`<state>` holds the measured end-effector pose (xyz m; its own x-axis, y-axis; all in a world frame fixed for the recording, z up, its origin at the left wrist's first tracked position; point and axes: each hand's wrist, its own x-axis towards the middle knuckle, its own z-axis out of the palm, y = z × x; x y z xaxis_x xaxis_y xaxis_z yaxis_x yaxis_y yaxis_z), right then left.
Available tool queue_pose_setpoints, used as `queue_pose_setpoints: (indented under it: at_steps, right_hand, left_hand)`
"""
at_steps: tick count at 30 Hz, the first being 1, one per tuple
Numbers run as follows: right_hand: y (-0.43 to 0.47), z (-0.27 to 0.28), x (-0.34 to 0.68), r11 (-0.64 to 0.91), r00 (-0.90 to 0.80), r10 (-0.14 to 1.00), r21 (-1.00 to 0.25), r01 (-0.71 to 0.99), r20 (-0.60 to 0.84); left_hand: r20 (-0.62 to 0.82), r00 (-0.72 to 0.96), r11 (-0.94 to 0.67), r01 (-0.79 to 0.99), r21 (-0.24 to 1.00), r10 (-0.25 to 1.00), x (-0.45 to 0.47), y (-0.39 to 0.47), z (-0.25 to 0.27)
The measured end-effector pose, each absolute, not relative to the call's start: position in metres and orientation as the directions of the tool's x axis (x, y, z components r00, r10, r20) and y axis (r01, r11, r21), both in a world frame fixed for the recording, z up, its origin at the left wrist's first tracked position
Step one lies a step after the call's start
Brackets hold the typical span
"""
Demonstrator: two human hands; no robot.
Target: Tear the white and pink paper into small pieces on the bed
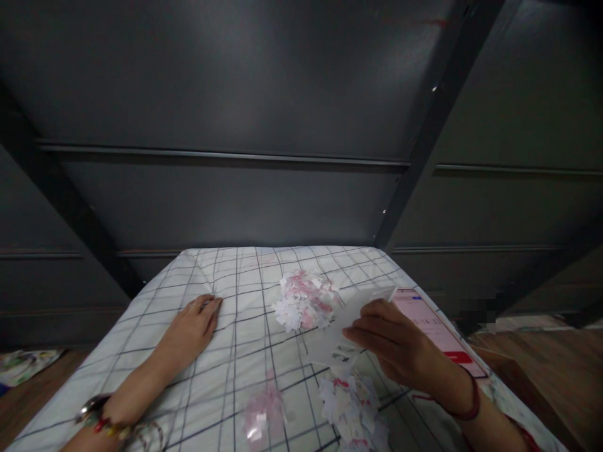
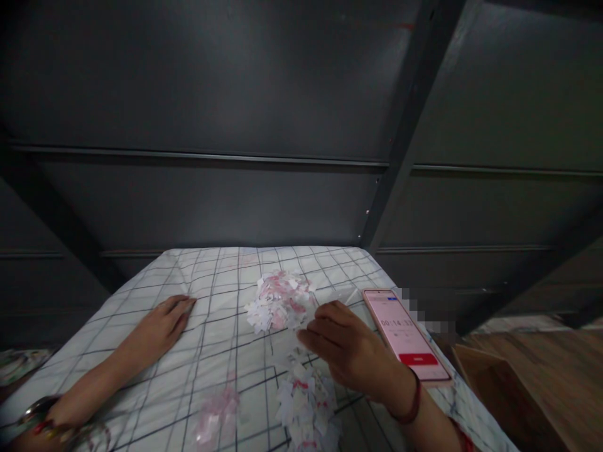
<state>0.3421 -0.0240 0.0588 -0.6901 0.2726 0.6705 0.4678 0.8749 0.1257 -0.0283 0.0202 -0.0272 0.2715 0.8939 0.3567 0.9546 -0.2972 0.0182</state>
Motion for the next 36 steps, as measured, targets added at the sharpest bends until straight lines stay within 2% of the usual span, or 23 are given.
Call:
queue_pose_setpoints:
  at_steps: [5,12,19,25,32,36]
  right_hand:
    - [-0.025,0.053,0.334,0.866,-0.685,0.234,0.173,0.470,0.689]
    - [-0.019,0.051,0.347,0.784,-0.631,0.311,0.184,0.593,0.711]
    - [-0.026,0.052,0.334,0.861,-0.695,0.255,0.170,0.480,0.672]
    - [-0.024,0.048,0.336,0.807,-0.643,0.294,0.176,0.563,0.708]
    - [-0.032,0.054,0.328,0.894,-0.732,0.236,0.152,0.421,0.639]
    - [-0.032,0.053,0.329,0.865,-0.718,0.244,0.188,0.465,0.652]
  left_hand:
    - [0.341,0.283,-0.307,0.952,0.017,0.896,-0.027,0.019,-0.025]
    - [0.341,0.261,-0.292,0.955,0.042,0.903,-0.027,0.019,-0.024]
    - [0.317,0.255,-0.284,0.957,0.048,0.913,-0.025,0.018,-0.020]
    - [0.343,0.250,-0.285,0.957,0.054,0.905,-0.024,0.017,-0.021]
    - [0.345,0.261,-0.287,0.958,0.027,0.902,-0.027,0.019,-0.025]
    - [0.354,0.259,-0.292,0.956,0.042,0.899,-0.027,0.019,-0.026]
